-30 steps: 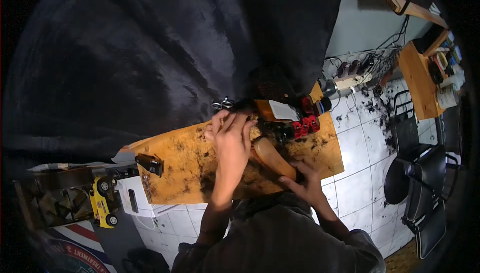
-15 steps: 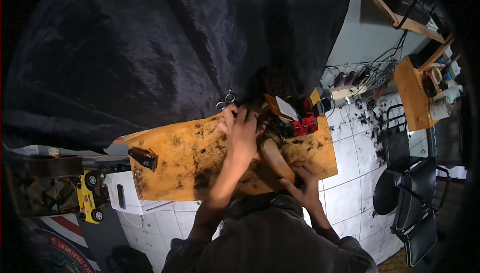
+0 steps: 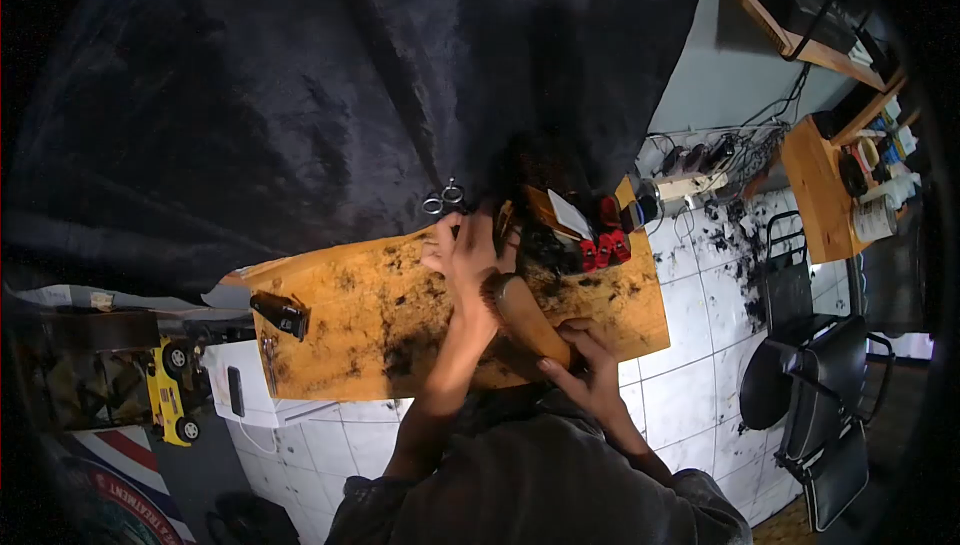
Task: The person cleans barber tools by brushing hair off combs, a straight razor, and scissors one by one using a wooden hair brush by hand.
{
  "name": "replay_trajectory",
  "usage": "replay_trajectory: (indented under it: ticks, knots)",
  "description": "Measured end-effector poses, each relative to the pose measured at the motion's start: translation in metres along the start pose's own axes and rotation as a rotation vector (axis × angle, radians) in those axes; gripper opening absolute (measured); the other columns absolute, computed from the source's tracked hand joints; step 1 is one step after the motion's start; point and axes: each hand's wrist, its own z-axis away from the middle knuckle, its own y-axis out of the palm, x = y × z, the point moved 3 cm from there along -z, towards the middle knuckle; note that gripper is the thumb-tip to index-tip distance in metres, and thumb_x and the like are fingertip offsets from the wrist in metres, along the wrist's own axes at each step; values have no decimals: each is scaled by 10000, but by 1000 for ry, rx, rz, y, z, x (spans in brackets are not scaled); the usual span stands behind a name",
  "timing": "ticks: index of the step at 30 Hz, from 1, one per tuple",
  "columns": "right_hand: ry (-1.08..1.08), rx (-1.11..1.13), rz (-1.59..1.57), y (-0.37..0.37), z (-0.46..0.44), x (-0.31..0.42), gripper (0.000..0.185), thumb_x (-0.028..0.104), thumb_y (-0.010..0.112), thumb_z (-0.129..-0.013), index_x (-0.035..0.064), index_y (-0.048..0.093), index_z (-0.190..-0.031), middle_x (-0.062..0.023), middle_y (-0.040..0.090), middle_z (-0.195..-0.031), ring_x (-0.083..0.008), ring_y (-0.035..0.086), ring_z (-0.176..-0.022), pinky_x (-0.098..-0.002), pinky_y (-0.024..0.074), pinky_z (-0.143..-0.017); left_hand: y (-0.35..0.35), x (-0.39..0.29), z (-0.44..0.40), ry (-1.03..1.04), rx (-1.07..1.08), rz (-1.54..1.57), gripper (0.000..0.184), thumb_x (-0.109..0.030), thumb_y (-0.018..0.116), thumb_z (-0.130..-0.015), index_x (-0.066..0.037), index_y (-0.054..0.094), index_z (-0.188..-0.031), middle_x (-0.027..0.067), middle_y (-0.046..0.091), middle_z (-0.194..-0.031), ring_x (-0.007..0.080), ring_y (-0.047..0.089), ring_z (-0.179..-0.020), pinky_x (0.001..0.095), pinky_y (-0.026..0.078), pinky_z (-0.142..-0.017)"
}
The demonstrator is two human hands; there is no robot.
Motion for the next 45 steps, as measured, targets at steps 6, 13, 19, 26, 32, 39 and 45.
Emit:
replay_trajectory:
  ticks: [6, 13, 19, 26, 32, 39, 45]
  knots:
    - [16, -1, 0, 0, -5, 8, 376, 154, 767, -747, -76, 595, -991, -156, 578, -1019, -261, 572, -945, -325, 453, -822, -14, -1, -2, -30, 15, 155, 334, -102, 748, -720, 4, 615, -1007, 145, 597, -1018, 314, 477, -1020, 409, 363, -876]
    - [-67, 3, 77, 18, -8, 9, 370, 138, 741, -747, -82, 584, -999, -162, 571, -1015, -263, 564, -945, -323, 445, -832, -37, 25, 22, -23, -14, 319, 453, -9, 709, -679, -39, 618, -1121, 136, 599, -1060, 326, 513, -1009, 400, 365, -892]
    - [-19, 1, 143, 57, -6, 30, 349, 109, 716, -757, -91, 590, -1014, -165, 578, -1049, -261, 564, -971, -317, 435, -862, -68, 75, 57, -29, 89, 235, 544, 40, 620, -628, -82, 604, -1158, 119, 568, -1047, 309, 494, -1048, 389, 305, -862]
    - [-133, 112, 239, 135, -2, 45, 314, 111, 769, -731, -55, 616, -950, -158, 587, -995, -289, 587, -880, -337, 474, -776, -118, 162, 106, -203, 83, 281, 299, -81, 695, -683, -42, 608, -966, 135, 588, -1006, 355, 516, -1022, 451, 386, -878]
    - [-147, 246, 283, 218, -4, 73, 341, 148, 789, -728, -40, 620, -956, -150, 579, -963, -284, 583, -849, -332, 463, -737, -159, 234, 151, -334, -53, 307, 291, -94, 680, -729, -12, 599, -996, 172, 609, -1025, 400, 544, -959, 469, 426, -851]
    - [-163, 459, 246, 332, -12, 110, 263, 78, 741, -750, -34, 610, -950, -147, 596, -907, -284, 590, -837, -321, 459, -736, -194, 322, 199, -567, 30, 307, 337, -109, 691, -734, 5, 604, -1039, 209, 603, -1005, 415, 553, -959, 470, 453, -825]
    - [-123, 552, 304, 402, -8, 118, 319, 219, 748, -808, -1, 640, -1012, -168, 633, -914, -290, 628, -821, -352, 493, -724, -229, 389, 217, -633, -112, 135, 297, -80, 688, -743, -31, 584, -1017, 181, 590, -967, 382, 556, -889, 463, 449, -784]
